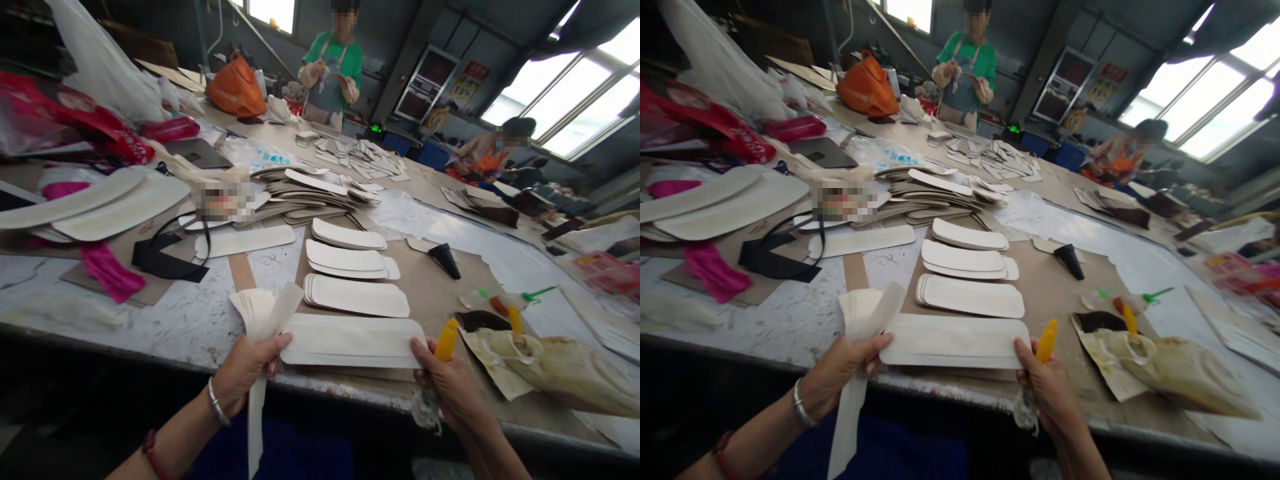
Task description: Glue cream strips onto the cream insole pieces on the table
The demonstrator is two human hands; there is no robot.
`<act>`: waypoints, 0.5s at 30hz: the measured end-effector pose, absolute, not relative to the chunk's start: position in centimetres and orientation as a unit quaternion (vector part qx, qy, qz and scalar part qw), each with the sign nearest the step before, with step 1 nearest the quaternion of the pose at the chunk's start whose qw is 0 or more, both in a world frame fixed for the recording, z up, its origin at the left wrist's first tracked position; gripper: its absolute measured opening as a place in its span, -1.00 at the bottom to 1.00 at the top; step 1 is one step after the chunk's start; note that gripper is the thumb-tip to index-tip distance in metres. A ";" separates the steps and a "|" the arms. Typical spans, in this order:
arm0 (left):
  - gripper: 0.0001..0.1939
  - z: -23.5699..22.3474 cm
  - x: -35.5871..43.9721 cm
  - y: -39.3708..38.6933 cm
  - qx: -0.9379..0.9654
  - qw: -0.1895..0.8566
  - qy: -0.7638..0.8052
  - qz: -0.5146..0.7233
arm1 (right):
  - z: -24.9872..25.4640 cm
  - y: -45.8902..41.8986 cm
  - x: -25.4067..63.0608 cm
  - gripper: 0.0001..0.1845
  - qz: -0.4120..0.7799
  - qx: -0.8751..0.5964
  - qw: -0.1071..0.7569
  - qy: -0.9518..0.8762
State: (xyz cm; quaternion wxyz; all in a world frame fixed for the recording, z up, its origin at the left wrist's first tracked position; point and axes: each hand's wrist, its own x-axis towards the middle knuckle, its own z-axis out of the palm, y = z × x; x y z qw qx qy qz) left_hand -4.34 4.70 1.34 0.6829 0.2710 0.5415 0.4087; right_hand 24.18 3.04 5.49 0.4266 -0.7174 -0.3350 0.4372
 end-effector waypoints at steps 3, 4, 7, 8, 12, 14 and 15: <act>-0.59 1.9 -4.7 4.7 0.261 0.702 0.532 0.395 | 5.7 2.7 23.7 -0.50 0.459 -0.705 0.429 -0.329; -0.61 2.0 -4.9 4.7 0.253 0.713 0.521 0.394 | 5.7 2.5 23.5 -0.50 0.474 -0.696 0.437 -0.317; -0.61 2.3 -5.2 4.7 0.221 0.741 0.501 0.390 | 5.4 1.9 23.2 -0.50 0.525 -0.657 0.458 -0.288; -0.61 2.4 -5.3 4.6 0.214 0.738 0.509 0.388 | 5.2 1.8 23.1 -0.51 0.534 -0.649 0.457 -0.290; -0.58 2.4 -5.3 4.6 0.229 0.709 0.559 0.364 | 4.3 1.6 23.4 -0.54 0.506 -0.657 0.437 -0.348; -0.57 2.1 -5.2 4.5 0.254 0.694 0.573 0.355 | 4.1 1.7 23.8 -0.57 0.478 -0.669 0.432 -0.371; -0.56 1.9 -5.2 4.5 0.271 0.682 0.581 0.353 | 4.0 1.7 23.9 -0.59 0.467 -0.675 0.429 -0.377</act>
